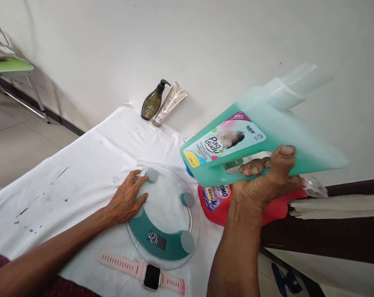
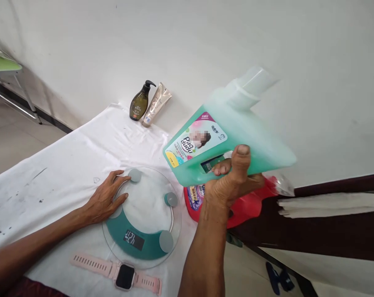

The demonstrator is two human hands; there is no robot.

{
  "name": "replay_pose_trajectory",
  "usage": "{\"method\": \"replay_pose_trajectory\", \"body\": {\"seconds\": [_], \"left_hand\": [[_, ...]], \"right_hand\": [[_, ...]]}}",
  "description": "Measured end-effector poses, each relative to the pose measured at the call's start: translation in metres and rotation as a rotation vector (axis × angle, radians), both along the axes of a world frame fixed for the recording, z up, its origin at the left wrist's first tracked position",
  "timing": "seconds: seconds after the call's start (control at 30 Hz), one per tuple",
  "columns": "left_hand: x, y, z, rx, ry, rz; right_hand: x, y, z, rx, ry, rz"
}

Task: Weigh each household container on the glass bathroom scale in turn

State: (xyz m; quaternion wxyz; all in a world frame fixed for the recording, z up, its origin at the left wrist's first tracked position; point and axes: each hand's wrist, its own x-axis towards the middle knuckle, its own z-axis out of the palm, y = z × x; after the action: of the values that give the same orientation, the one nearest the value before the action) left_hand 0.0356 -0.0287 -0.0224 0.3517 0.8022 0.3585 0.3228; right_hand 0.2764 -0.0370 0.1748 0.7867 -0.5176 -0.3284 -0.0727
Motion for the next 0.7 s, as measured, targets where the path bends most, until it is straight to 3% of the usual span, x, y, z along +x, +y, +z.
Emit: {"method": "replay_pose_trajectory", "body": {"seconds": [0.43, 0.6, 0.7], "left_hand": [[0.001, -0.001, 0.0, -0.031, 0.006, -0.008], [0.002, -0.003, 0.001, -0.054, -0.006, -0.005], [0.003, -0.003, 0.001, -0.05, -0.004, 0.008]], "right_hand": [[0.037, 0.052, -0.08, -0.167, 0.067, 0.036], [0.046, 0.06, -0.093, -0.176, 0.162, -0.039], [0.045, 0.054, -0.093, -0.253, 0.115, -0.102]]}}
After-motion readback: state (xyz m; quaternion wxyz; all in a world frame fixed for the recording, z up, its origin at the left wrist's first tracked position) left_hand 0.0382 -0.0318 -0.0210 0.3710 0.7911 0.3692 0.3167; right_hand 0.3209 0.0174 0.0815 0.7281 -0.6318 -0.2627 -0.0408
